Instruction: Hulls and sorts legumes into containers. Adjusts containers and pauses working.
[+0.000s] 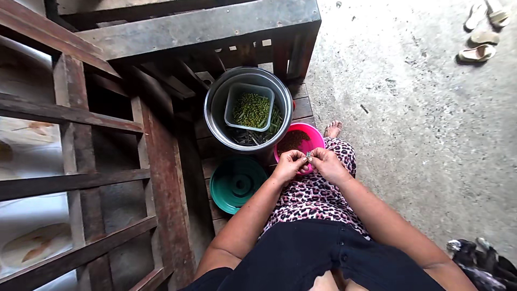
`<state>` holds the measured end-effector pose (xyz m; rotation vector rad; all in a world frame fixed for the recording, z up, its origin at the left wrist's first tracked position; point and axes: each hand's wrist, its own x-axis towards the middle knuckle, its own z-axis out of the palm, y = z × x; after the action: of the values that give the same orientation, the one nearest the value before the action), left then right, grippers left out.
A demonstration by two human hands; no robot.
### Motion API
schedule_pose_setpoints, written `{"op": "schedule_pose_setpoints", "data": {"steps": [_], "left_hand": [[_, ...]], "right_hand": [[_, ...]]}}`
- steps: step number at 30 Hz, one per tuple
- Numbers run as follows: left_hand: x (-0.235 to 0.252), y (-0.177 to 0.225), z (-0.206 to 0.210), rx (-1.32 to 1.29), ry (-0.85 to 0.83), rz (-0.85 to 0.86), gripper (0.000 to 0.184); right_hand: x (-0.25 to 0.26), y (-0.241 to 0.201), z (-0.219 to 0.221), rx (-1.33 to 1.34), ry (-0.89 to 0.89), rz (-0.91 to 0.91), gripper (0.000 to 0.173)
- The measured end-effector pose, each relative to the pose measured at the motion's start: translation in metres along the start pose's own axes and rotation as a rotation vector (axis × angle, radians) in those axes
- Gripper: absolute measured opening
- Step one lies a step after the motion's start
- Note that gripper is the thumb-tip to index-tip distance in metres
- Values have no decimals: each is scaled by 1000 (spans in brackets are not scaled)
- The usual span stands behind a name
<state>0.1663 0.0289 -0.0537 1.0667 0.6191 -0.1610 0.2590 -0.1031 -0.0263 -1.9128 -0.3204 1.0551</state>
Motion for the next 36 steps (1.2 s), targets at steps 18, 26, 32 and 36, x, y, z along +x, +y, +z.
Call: {"op": "schedule_pose_setpoints", "data": {"steps": [18, 26, 32, 36], "left_hand": [[3, 0, -2, 10, 21, -35, 10], [3, -2, 1, 5, 19, -57, 14], [2, 0, 2, 0, 34, -80, 6], [0, 1, 7, 118, 63, -30, 10]], "right_hand": [[6, 10, -1, 175, 38, 52, 4], [5, 9, 0, 82, 60, 28, 4], [0, 11, 1, 26, 61, -69, 5], [-2, 13, 4, -97, 72, -139, 6]]}}
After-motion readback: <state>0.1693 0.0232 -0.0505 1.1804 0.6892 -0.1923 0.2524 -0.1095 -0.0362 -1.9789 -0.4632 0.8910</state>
